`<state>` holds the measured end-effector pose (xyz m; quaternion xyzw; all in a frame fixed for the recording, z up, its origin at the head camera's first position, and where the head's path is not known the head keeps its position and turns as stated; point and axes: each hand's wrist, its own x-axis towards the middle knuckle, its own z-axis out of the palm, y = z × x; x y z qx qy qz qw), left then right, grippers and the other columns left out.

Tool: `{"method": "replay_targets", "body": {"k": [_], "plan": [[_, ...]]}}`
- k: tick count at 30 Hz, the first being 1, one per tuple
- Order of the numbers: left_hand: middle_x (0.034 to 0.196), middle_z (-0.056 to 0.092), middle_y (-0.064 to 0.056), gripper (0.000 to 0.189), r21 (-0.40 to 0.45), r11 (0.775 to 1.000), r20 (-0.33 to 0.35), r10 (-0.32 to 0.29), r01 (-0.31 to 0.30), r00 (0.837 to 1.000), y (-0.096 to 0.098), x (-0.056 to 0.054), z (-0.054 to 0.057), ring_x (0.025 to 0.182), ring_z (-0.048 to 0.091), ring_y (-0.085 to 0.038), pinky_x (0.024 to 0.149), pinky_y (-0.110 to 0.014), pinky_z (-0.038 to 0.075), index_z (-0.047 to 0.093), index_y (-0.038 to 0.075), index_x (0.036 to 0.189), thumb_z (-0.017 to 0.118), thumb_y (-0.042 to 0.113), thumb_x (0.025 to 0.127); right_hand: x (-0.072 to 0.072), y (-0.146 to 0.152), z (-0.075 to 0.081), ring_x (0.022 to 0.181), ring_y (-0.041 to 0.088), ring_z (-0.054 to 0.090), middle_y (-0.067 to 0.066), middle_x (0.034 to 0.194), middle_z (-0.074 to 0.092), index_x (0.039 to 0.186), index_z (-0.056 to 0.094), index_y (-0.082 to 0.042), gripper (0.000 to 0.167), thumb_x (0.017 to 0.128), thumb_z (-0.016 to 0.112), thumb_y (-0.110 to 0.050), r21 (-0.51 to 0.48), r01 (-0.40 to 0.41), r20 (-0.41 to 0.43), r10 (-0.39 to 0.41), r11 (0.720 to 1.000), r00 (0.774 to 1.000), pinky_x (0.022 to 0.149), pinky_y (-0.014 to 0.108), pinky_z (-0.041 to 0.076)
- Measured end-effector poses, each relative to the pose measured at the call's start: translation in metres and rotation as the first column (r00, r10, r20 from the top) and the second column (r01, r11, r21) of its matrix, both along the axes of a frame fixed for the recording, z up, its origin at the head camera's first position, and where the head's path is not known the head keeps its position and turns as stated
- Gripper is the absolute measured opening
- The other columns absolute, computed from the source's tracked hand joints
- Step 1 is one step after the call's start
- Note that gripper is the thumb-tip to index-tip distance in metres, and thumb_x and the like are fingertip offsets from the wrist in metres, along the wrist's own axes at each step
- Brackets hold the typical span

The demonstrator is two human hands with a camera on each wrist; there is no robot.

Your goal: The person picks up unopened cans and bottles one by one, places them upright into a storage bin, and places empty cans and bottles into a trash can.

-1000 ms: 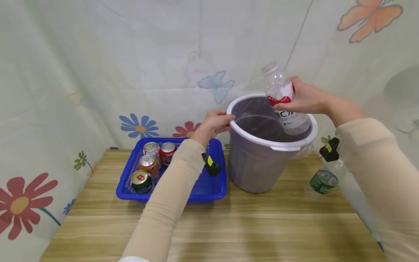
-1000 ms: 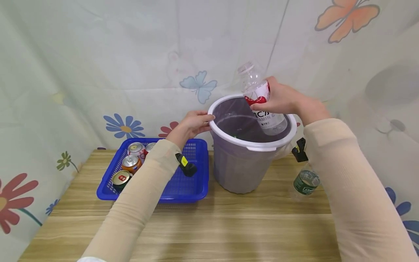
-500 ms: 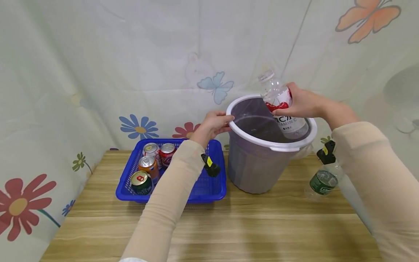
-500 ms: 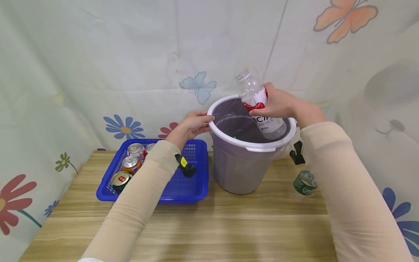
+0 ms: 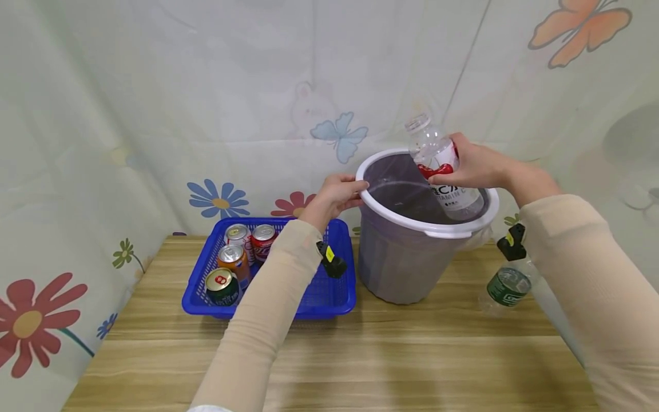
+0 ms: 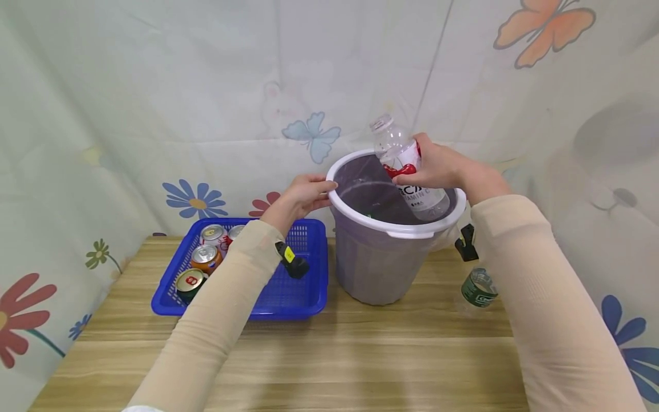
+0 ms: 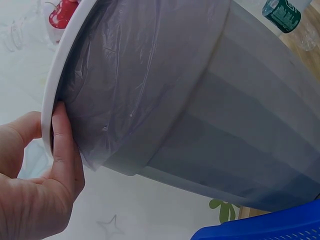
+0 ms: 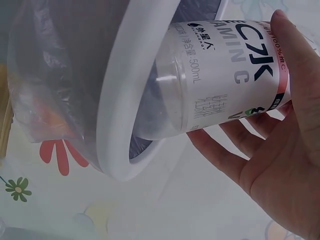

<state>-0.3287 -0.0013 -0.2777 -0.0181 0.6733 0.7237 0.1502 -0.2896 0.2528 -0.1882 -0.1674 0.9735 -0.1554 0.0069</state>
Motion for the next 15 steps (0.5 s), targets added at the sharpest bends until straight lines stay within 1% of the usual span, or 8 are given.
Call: {"method": "replay_targets", "body": {"k": [4, 6, 11, 15], "plan": [[0.097, 0.061, -0.011, 0.037, -0.015, 1.000, -0.002, -0.004, 0.004, 1.000, -0.0003, -0.0002, 0.0000, 0.076, 0.063, -0.017, 0.072, -0.027, 0.056, 0.055, 0.002, 0.120, 0.065, 0.012, 0.086, -0.0008, 0.0002, -0.0007, 0.097, 0.037, 0.053, 0.024, 0.112, 0.048, 0.137, 0.016, 0.000, 0.085, 0.081, 0.068, -0.038, -0.009, -0.009, -0.007, 0.009, 1.000, 1.000, 0.082, 0.050, 0.045], [0.098, 0.061, -0.011, 0.037, -0.019, 1.000, -0.001, -0.006, 0.006, 1.000, -0.0004, -0.0003, 0.0000, 0.077, 0.063, -0.017, 0.072, -0.027, 0.056, 0.055, 0.002, 0.120, 0.064, 0.013, 0.086, -0.0008, 0.0004, -0.0005, 0.099, 0.038, 0.052, 0.026, 0.115, 0.048, 0.139, 0.014, -0.002, 0.085, 0.082, 0.067, -0.036, -0.020, -0.024, -0.005, 0.024, 1.000, 1.000, 0.084, 0.050, 0.044], [0.099, 0.061, -0.011, 0.039, -0.017, 1.000, 0.002, -0.005, 0.005, 1.000, -0.0001, -0.0002, 0.0000, 0.077, 0.063, -0.017, 0.072, -0.027, 0.056, 0.054, 0.003, 0.122, 0.065, 0.013, 0.085, -0.0001, 0.0003, 0.0026, 0.109, 0.041, 0.053, 0.027, 0.124, 0.048, 0.144, 0.010, -0.008, 0.085, 0.084, 0.064, -0.034, -0.063, -0.060, 0.004, 0.060, 0.996, 0.998, 0.093, 0.053, 0.040], [0.098, 0.061, -0.011, 0.039, -0.017, 1.000, 0.002, 0.002, -0.002, 1.000, 0.0001, -0.0005, 0.0000, 0.077, 0.063, -0.017, 0.072, -0.027, 0.056, 0.054, 0.003, 0.122, 0.065, 0.013, 0.086, 0.0009, -0.0006, 0.0055, 0.117, 0.043, 0.046, 0.027, 0.131, 0.044, 0.146, 0.009, -0.012, 0.083, 0.087, 0.059, -0.039, -0.055, -0.061, 0.014, 0.062, 0.997, 0.998, 0.096, 0.056, 0.036]]}}
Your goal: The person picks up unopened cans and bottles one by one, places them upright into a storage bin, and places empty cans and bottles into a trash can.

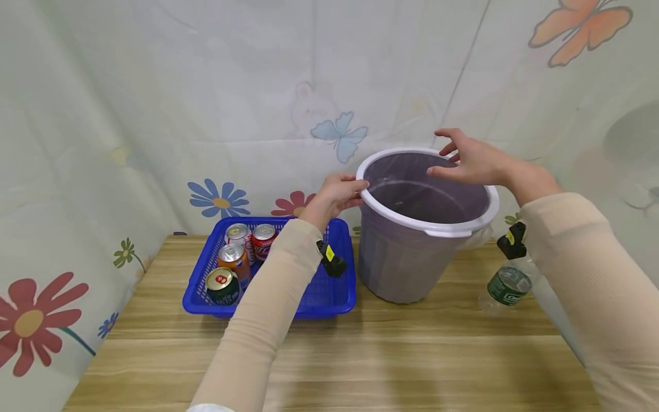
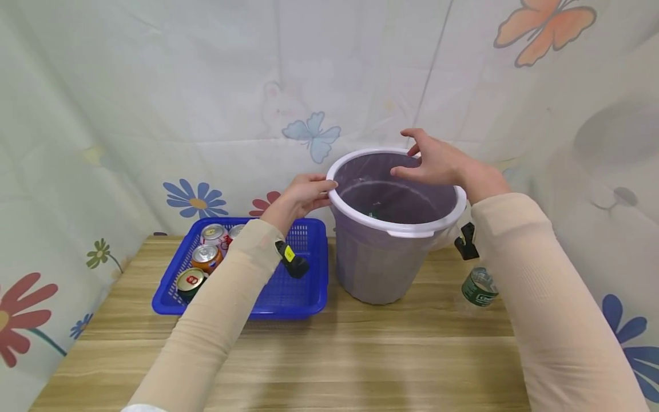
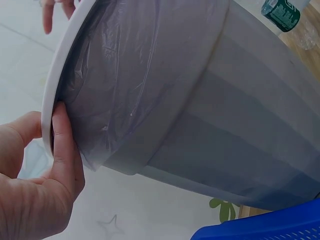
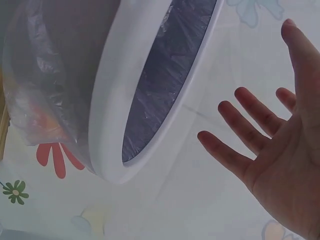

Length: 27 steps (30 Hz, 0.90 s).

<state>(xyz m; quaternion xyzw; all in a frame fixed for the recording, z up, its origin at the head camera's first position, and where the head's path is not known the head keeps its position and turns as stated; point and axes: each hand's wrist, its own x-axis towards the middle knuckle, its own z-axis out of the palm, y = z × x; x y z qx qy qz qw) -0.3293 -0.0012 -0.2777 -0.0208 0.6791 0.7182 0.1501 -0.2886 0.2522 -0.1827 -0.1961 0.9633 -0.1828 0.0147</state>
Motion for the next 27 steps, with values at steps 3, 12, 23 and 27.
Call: {"method": "replay_targets", "body": {"k": [3, 12, 23, 27], "plan": [[0.097, 0.061, -0.012, 0.039, 0.006, 1.000, 0.003, 0.005, -0.005, 1.000, 0.000, 0.000, 0.000, 0.076, 0.063, -0.018, 0.072, -0.027, 0.056, 0.055, 0.002, 0.121, 0.065, 0.012, 0.085, 0.001, -0.001, 0.001, 0.122, 0.044, 0.040, 0.027, 0.135, 0.040, 0.147, 0.008, -0.013, 0.080, 0.089, 0.053, -0.044, 0.024, 0.004, 0.008, -0.004, 1.000, 1.000, 0.099, 0.057, 0.033], [0.099, 0.061, -0.012, 0.040, -0.004, 1.000, 0.003, -0.001, 0.001, 1.000, -0.002, 0.000, 0.000, 0.078, 0.063, -0.018, 0.072, -0.027, 0.056, 0.054, 0.003, 0.122, 0.065, 0.013, 0.085, 0.005, 0.003, 0.000, 0.130, 0.043, 0.029, 0.026, 0.143, 0.030, 0.149, 0.008, -0.012, 0.077, 0.091, 0.047, -0.047, 0.041, -0.013, 0.002, 0.013, 0.999, 1.000, 0.103, 0.059, 0.026], [0.098, 0.061, -0.011, 0.039, -0.006, 1.000, -0.004, -0.003, 0.003, 1.000, -0.003, 0.000, 0.000, 0.077, 0.063, -0.017, 0.071, -0.026, 0.056, 0.055, 0.003, 0.122, 0.065, 0.014, 0.085, 0.013, 0.007, -0.002, 0.128, 0.044, 0.031, 0.024, 0.144, 0.030, 0.148, 0.015, -0.011, 0.069, 0.094, 0.046, -0.041, -0.001, -0.058, -0.059, 0.058, 0.998, 0.997, 0.100, 0.060, 0.028], [0.099, 0.061, -0.011, 0.039, -0.009, 1.000, -0.004, -0.002, 0.002, 1.000, -0.004, 0.000, 0.001, 0.076, 0.063, -0.017, 0.072, -0.026, 0.056, 0.056, 0.003, 0.121, 0.066, 0.014, 0.085, 0.016, 0.009, -0.002, 0.123, 0.042, 0.038, 0.024, 0.139, 0.036, 0.146, 0.021, -0.009, 0.064, 0.094, 0.047, -0.036, -0.037, -0.066, -0.122, 0.061, 0.997, 0.991, 0.095, 0.060, 0.034]]}}
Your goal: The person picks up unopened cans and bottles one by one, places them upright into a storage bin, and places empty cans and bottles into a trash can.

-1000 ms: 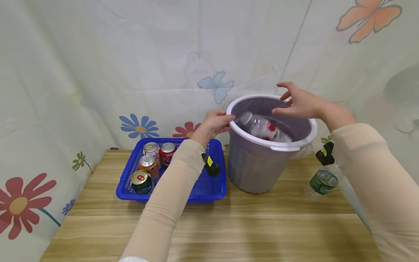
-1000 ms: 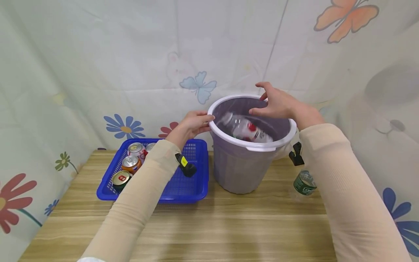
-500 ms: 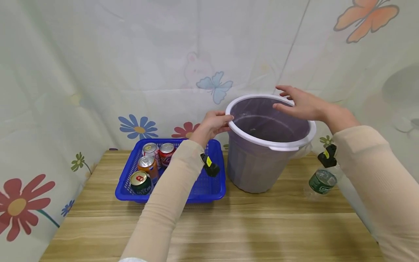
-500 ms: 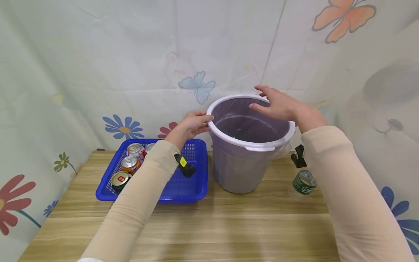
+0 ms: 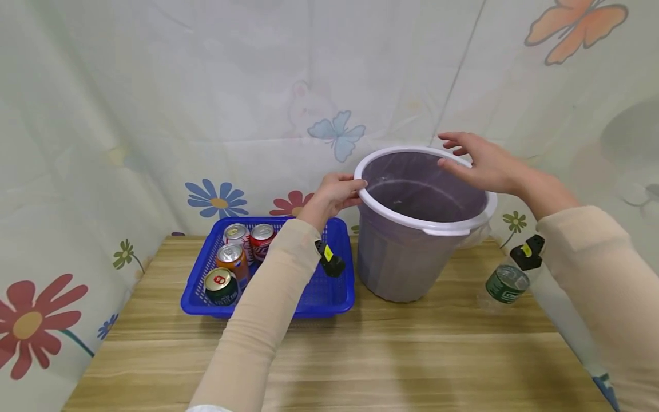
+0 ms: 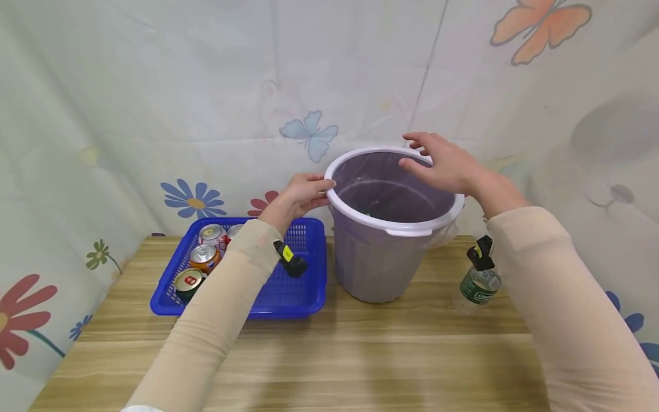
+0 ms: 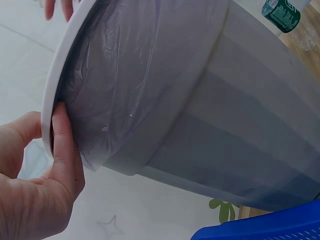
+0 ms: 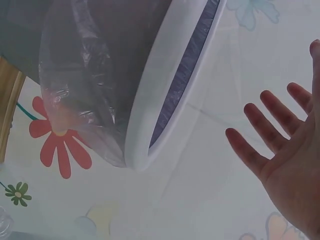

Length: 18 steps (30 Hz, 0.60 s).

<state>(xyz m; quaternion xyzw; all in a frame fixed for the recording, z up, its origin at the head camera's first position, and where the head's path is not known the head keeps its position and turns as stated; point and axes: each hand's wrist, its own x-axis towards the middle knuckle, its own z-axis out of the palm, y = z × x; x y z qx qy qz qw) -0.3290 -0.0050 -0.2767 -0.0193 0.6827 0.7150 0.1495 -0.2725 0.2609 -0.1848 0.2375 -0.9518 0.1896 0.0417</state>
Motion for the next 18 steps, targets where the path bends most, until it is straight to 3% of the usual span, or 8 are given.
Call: {"method": "replay_targets", "body": {"k": [7, 14, 18], "plan": [[0.099, 0.061, -0.011, 0.039, -0.004, 1.000, 0.005, -0.005, 0.005, 1.000, 0.001, 0.002, 0.000, 0.077, 0.064, -0.017, 0.072, -0.026, 0.056, 0.055, 0.004, 0.121, 0.066, 0.014, 0.085, 0.012, 0.008, 0.000, 0.114, 0.038, 0.047, 0.021, 0.130, 0.047, 0.140, 0.033, -0.006, 0.053, 0.094, 0.048, -0.029, -0.044, 0.003, -0.123, -0.009, 0.999, 0.992, 0.088, 0.056, 0.042], [0.098, 0.062, -0.011, 0.039, 0.002, 1.000, 0.007, -0.001, 0.001, 1.000, 0.001, 0.001, -0.001, 0.077, 0.063, -0.017, 0.072, -0.027, 0.056, 0.056, 0.003, 0.121, 0.066, 0.013, 0.085, 0.023, 0.016, -0.004, 0.105, 0.034, 0.051, 0.018, 0.119, 0.052, 0.126, 0.044, 0.000, 0.041, 0.094, 0.051, -0.024, -0.038, -0.001, -0.190, -0.006, 0.999, 0.982, 0.083, 0.053, 0.045], [0.097, 0.062, -0.011, 0.037, -0.004, 1.000, 0.000, -0.004, 0.004, 1.000, 0.000, 0.001, -0.001, 0.076, 0.063, -0.017, 0.072, -0.026, 0.056, 0.057, 0.003, 0.120, 0.066, 0.013, 0.085, 0.028, 0.020, -0.009, 0.095, 0.017, 0.053, 0.012, 0.109, 0.056, 0.116, 0.051, -0.001, 0.030, 0.091, 0.056, -0.018, -0.019, -0.005, -0.271, -0.001, 1.000, 0.963, 0.078, 0.030, 0.049]]}}
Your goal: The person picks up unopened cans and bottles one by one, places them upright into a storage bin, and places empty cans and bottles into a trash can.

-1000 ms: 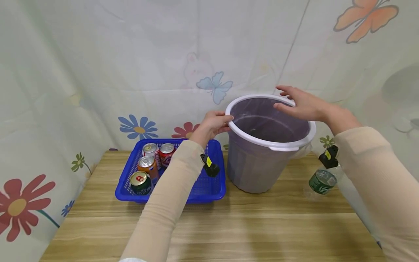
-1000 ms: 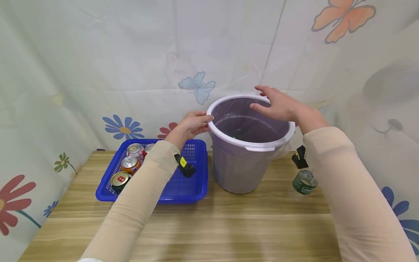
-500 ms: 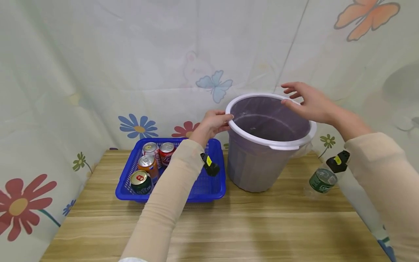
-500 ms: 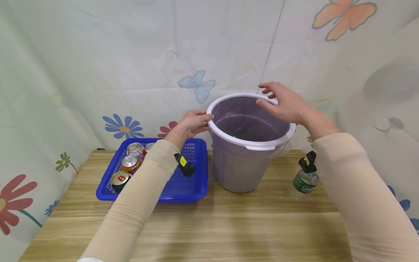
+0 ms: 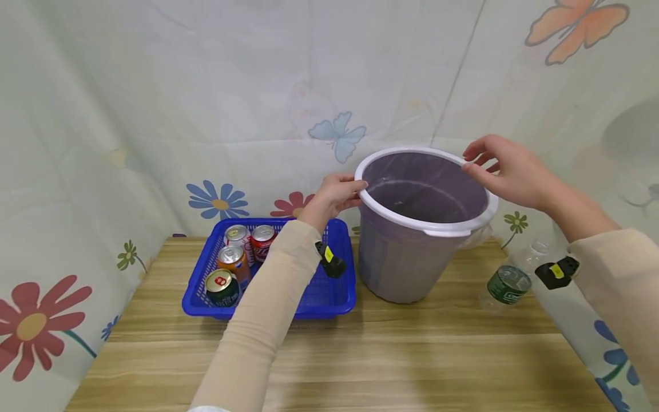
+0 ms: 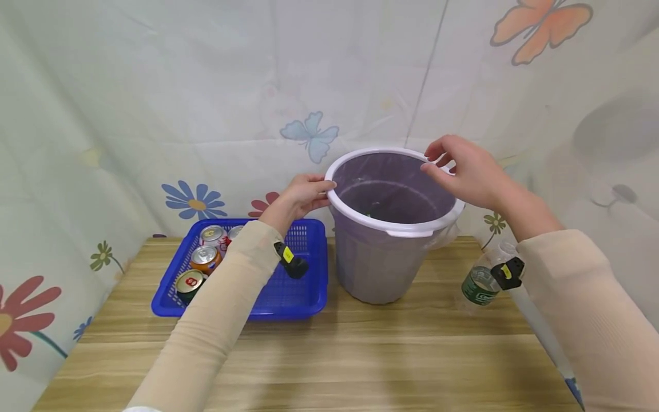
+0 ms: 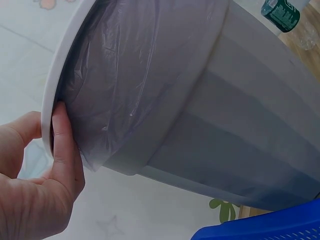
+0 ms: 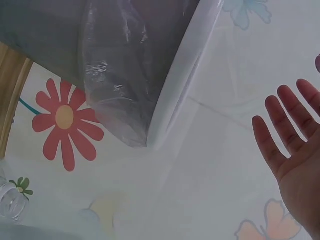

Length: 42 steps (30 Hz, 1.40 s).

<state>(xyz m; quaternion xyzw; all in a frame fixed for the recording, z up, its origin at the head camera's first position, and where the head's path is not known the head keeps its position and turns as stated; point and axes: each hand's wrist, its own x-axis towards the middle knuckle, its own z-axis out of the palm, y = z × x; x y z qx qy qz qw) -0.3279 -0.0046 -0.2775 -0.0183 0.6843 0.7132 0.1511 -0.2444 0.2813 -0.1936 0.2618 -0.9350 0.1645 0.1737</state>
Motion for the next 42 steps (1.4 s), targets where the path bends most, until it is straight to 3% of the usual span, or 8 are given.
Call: {"method": "replay_targets", "body": {"k": [3, 5, 13, 26, 42], "plan": [[0.096, 0.062, -0.011, 0.037, 0.008, 1.000, -0.002, 0.001, -0.001, 1.000, 0.000, 0.000, 0.000, 0.076, 0.063, -0.017, 0.072, -0.027, 0.056, 0.057, 0.002, 0.120, 0.065, 0.012, 0.085, 0.004, 0.002, -0.003, 0.086, 0.003, 0.049, 0.006, 0.101, 0.059, 0.112, 0.054, -0.003, 0.027, 0.088, 0.060, -0.014, 0.019, -0.006, -0.065, 0.007, 1.000, 0.998, 0.069, 0.013, 0.045], [0.096, 0.061, -0.010, 0.037, 0.013, 1.000, -0.003, 0.003, -0.003, 1.000, 0.000, -0.001, -0.001, 0.076, 0.062, -0.017, 0.072, -0.027, 0.056, 0.056, 0.002, 0.120, 0.065, 0.012, 0.085, 0.005, 0.002, -0.005, 0.083, -0.001, 0.048, 0.005, 0.098, 0.060, 0.111, 0.055, -0.003, 0.026, 0.087, 0.061, -0.011, 0.019, -0.019, -0.083, 0.021, 1.000, 0.996, 0.067, 0.009, 0.042], [0.097, 0.061, -0.011, 0.038, 0.002, 1.000, -0.001, 0.004, -0.004, 1.000, -0.002, 0.001, -0.001, 0.076, 0.063, -0.017, 0.073, -0.026, 0.056, 0.055, 0.003, 0.122, 0.064, 0.013, 0.086, 0.014, 0.007, -0.015, 0.077, -0.006, 0.045, 0.001, 0.090, 0.058, 0.108, 0.056, -0.003, 0.028, 0.082, 0.066, -0.005, 0.046, -0.058, -0.148, 0.064, 0.997, 0.987, 0.065, 0.008, 0.042], [0.098, 0.061, -0.010, 0.038, 0.007, 1.000, -0.003, 0.007, -0.007, 1.000, -0.001, -0.001, 0.000, 0.075, 0.063, -0.016, 0.072, -0.026, 0.056, 0.057, 0.004, 0.120, 0.066, 0.014, 0.085, 0.032, 0.019, -0.030, 0.076, -0.009, 0.045, -0.003, 0.086, 0.058, 0.106, 0.056, -0.001, 0.031, 0.077, 0.069, 0.000, -0.027, -0.059, -0.168, 0.054, 0.998, 0.984, 0.067, 0.003, 0.041], [0.093, 0.061, -0.009, 0.039, 0.030, 0.999, 0.004, 0.017, -0.017, 1.000, 0.001, 0.000, -0.001, 0.072, 0.062, -0.015, 0.071, -0.026, 0.056, 0.056, 0.003, 0.122, 0.066, 0.012, 0.085, 0.053, 0.032, -0.071, 0.077, -0.009, 0.046, -0.002, 0.088, 0.059, 0.100, 0.058, -0.001, 0.030, 0.074, 0.070, 0.006, -0.127, -0.013, -0.137, -0.005, 0.992, 0.991, 0.065, 0.004, 0.042]]}}
